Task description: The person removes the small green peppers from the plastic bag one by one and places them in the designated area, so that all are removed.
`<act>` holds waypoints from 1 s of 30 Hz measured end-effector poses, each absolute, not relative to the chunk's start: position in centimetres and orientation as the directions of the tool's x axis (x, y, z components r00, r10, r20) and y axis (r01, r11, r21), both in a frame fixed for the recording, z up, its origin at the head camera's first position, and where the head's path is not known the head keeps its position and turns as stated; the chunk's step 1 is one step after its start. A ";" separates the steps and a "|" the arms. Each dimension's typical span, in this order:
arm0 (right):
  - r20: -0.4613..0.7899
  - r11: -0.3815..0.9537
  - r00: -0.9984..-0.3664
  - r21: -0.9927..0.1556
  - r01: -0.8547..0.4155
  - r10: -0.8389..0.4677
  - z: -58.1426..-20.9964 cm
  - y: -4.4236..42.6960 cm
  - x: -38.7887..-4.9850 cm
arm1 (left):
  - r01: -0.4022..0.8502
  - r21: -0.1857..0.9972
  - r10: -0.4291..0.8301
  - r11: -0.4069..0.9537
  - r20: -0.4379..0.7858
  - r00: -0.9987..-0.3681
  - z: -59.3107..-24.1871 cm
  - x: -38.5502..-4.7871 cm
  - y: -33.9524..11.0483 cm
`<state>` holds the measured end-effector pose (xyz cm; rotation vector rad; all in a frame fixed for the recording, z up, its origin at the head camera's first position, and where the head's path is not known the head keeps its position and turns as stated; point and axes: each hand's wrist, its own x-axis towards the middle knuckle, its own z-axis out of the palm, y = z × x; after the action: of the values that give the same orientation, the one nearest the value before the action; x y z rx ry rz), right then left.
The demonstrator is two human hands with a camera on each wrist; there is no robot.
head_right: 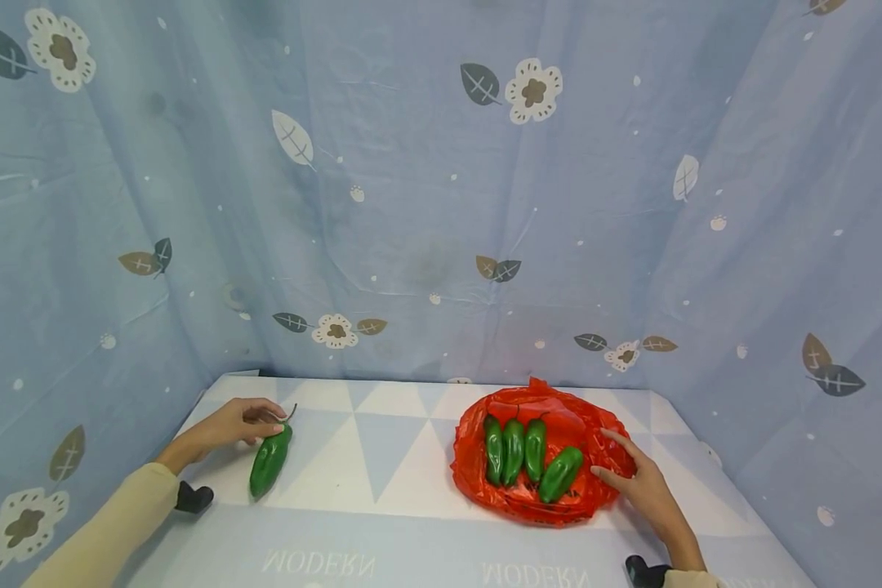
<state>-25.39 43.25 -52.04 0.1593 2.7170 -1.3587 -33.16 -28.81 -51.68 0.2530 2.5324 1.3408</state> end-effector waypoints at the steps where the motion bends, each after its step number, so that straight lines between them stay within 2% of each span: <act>1: -0.137 0.598 -0.989 -0.789 0.140 0.051 -52.0 43.3 -25.4 | 0.030 0.826 0.268 0.563 -0.148 -0.952 -51.6 -33.2 -28.8; 11: -0.141 0.594 -0.989 -0.792 0.145 0.053 -51.6 43.3 -25.1 | 0.090 0.820 0.243 0.565 -0.060 -0.968 -50.0 -33.8 -28.1; 20: -0.104 0.587 -0.994 -0.803 0.104 0.034 -51.4 43.4 -25.1 | 0.181 0.827 0.318 0.533 0.002 -0.948 -46.9 -33.7 -24.5; 30: -0.070 0.575 -0.997 -0.815 0.071 0.024 -52.1 43.4 -25.0 | 0.227 0.877 0.424 0.424 0.030 -0.905 -46.1 -33.9 -20.1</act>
<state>-24.99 43.41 -52.07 0.0825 2.7422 -1.4230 -33.88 -20.11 -46.08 0.5751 2.4797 1.4802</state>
